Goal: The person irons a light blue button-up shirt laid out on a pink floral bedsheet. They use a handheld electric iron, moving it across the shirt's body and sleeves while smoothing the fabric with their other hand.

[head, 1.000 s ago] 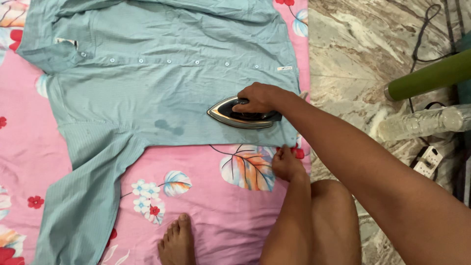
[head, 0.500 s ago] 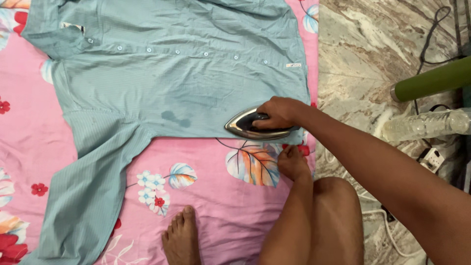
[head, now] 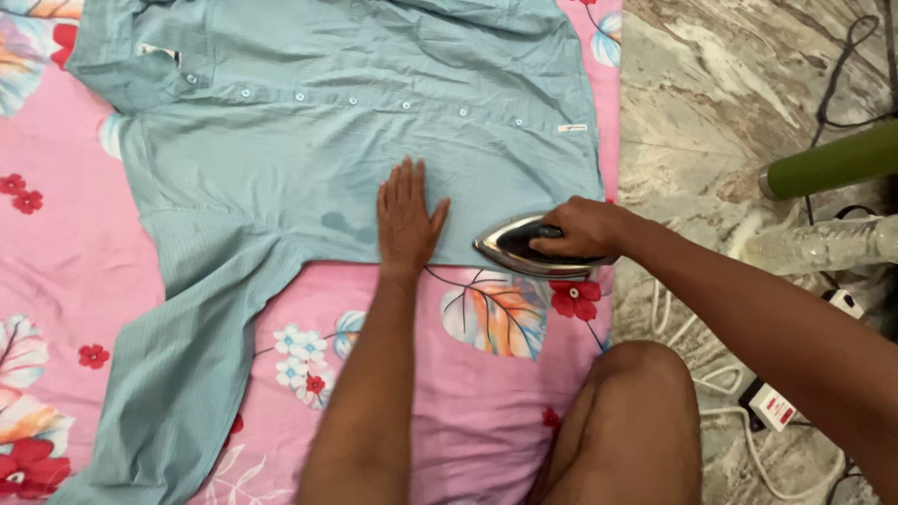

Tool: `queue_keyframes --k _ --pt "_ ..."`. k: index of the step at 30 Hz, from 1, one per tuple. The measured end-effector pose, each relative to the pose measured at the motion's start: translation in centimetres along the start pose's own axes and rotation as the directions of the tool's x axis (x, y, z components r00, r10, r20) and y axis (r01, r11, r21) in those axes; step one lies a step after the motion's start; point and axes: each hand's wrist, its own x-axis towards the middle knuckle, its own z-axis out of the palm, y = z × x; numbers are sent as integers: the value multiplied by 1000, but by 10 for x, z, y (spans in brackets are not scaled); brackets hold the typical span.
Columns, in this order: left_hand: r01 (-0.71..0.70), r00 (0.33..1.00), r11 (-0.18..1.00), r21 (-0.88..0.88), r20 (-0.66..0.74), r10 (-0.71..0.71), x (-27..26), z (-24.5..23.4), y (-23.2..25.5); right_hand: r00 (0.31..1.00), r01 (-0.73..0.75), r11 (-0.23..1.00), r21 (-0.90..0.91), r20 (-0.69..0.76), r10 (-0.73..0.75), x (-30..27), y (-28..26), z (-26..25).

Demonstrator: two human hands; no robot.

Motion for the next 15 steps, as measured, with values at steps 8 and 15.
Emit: queue_keyframes --k 8,15 --pt "-107 970 986 126 229 76 -2 -11 -17 998 48 996 -81 54 -43 -4 16 0" --pt "-56 967 990 132 252 22 -1 -16 -12 994 70 986 -153 93 -56 -8 19 -3"
